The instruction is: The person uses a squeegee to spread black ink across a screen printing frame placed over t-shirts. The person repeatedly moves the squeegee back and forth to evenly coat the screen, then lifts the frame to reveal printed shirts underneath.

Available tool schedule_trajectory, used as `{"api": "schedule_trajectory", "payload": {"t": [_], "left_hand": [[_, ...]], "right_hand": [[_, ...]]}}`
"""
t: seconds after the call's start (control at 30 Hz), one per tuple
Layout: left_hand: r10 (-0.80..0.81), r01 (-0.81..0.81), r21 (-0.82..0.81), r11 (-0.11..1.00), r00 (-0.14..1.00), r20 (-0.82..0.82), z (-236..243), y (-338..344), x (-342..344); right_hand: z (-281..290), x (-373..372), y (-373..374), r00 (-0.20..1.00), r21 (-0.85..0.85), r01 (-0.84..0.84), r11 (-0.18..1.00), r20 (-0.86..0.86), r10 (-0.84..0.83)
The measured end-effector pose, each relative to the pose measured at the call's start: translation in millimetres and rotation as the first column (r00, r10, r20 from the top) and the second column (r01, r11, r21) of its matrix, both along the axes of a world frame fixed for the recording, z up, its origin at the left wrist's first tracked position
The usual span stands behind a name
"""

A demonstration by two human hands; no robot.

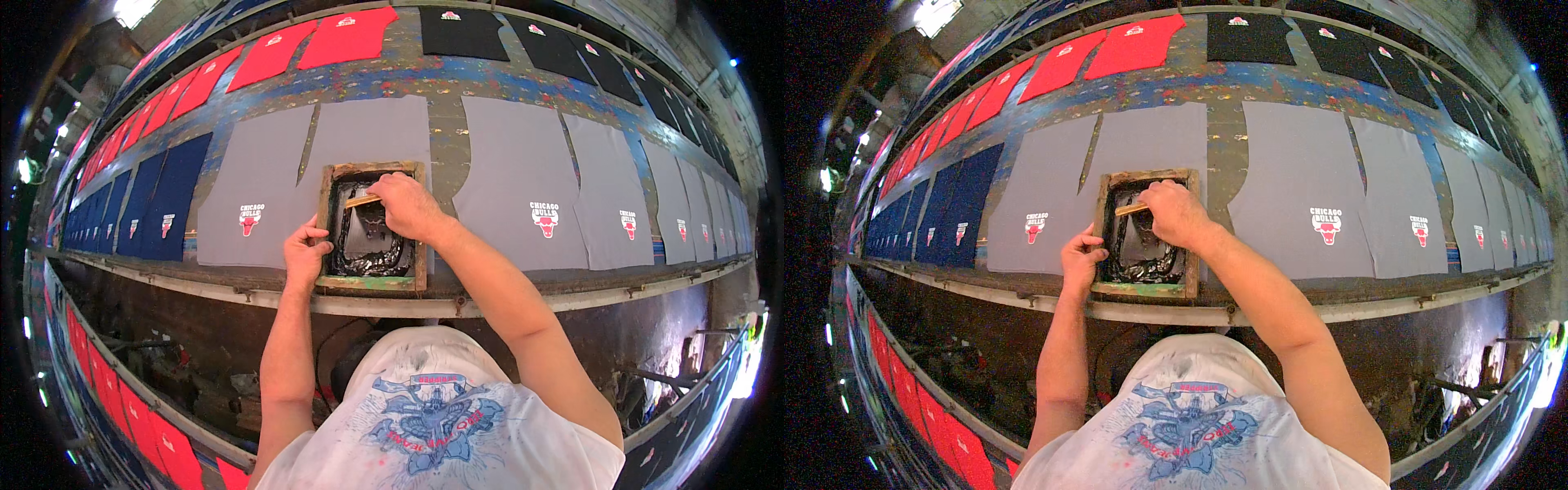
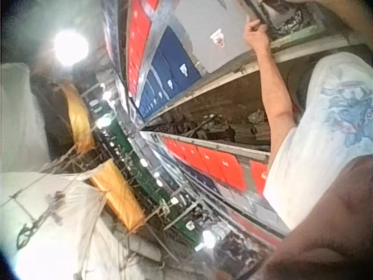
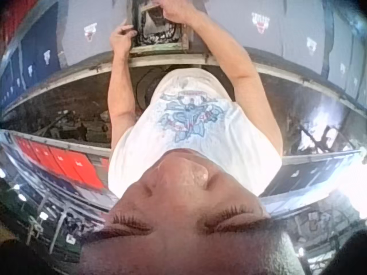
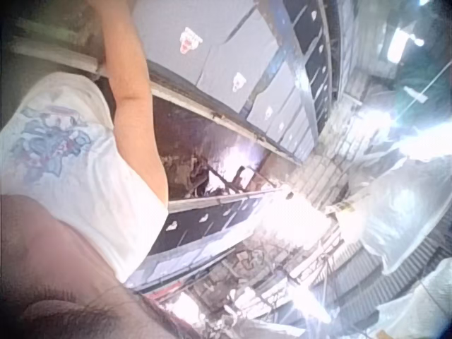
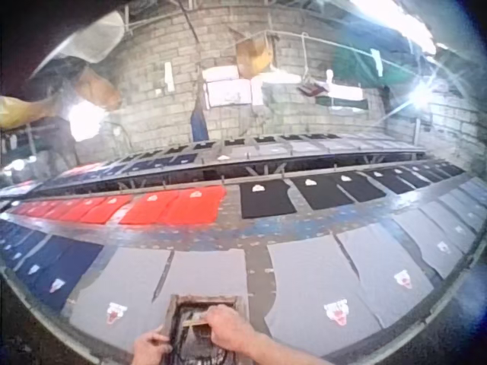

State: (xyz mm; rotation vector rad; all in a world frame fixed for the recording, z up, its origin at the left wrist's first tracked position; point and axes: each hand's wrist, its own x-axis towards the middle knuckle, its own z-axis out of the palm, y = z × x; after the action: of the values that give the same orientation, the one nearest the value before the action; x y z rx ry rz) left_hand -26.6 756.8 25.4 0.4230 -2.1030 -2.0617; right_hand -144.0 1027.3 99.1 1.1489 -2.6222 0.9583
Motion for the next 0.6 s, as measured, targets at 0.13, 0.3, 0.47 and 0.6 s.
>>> {"api": "schedule_trajectory", "payload": {"t": [0.13, 0.3, 0.47, 0.6], "left_hand": [[-0.009, 0.009, 0.017, 1.000, 1.000, -0.011, -3, 0, 1], [-0.006, 0.007, -0.044, 0.999, 1.000, 0.020, -3, 2, 3], [-0.025, 0.017, -0.148, 0.989, 0.998, -0.050, -5, 2, 2], [-0.045, 0.030, -0.192, 0.981, 0.996, -0.072, -7, 1, 1]], "right_hand": [[-3, 26, 1, 0.985, 0.024, -0.109, 0.994, -0.129, 0.111], [3, 89, 9, 0.974, 0.106, -0.224, 0.969, -0.010, 0.226], [13, 49, 15, 0.929, 0.021, -0.314, 0.949, 0.214, 0.302], [12, -4, 0, 0.995, 0.083, -0.096, 0.992, 0.032, 0.094]]}}
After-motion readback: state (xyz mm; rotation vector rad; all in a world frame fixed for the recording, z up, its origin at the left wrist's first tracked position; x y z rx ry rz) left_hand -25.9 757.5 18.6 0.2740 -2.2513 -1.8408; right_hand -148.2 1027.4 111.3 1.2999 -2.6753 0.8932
